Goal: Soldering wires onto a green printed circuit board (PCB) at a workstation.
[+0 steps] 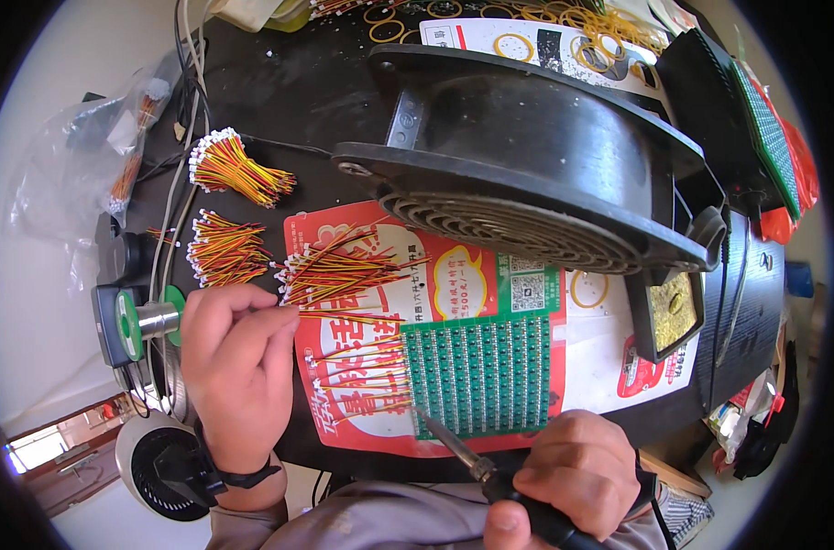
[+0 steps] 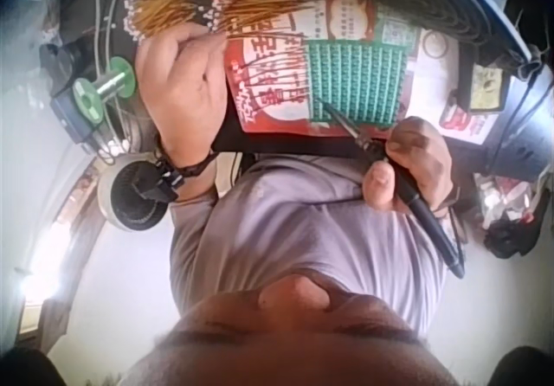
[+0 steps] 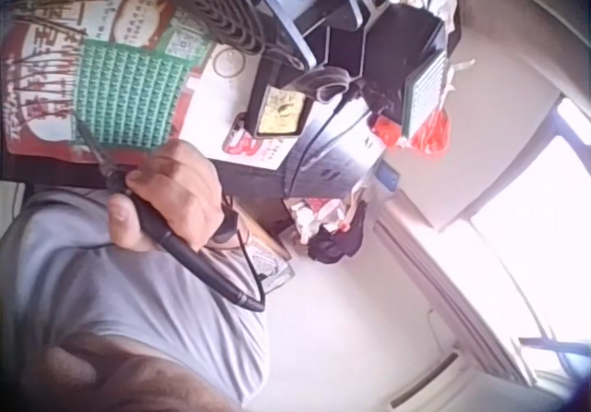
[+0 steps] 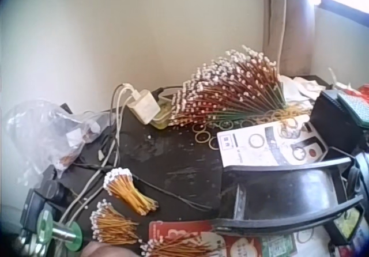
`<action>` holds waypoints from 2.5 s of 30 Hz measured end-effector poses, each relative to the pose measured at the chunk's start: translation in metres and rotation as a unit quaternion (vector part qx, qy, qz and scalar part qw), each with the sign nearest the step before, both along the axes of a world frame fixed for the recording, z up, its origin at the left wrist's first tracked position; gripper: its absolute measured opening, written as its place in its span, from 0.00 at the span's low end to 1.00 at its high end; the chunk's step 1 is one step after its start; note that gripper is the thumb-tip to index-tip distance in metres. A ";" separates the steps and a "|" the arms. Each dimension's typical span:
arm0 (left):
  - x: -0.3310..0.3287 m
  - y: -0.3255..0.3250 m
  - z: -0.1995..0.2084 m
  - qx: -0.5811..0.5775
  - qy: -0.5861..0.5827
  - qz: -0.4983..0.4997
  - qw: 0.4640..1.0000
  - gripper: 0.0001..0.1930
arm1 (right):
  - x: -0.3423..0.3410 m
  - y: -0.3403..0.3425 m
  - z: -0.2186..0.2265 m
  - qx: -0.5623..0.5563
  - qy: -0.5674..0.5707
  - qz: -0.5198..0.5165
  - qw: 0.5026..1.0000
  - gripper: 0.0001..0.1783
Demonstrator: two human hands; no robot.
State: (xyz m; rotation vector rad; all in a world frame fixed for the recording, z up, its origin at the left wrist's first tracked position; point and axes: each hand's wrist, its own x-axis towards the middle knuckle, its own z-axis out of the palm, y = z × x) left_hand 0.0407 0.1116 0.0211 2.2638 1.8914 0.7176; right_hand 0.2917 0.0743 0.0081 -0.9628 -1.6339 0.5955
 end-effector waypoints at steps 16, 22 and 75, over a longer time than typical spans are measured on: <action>0.001 -0.008 0.003 0.070 -0.089 0.038 0.993 0.11 | -0.009 0.001 -0.005 0.022 0.016 -0.030 0.999 0.15; 0.006 -0.034 0.008 0.024 -0.398 0.036 0.916 0.12 | -0.009 0.002 -0.005 0.018 0.026 -0.033 0.999 0.16; 0.035 -0.061 -0.026 0.036 -0.089 -0.172 0.980 0.15 | -0.014 0.002 -0.008 0.012 -0.018 -0.036 0.999 0.19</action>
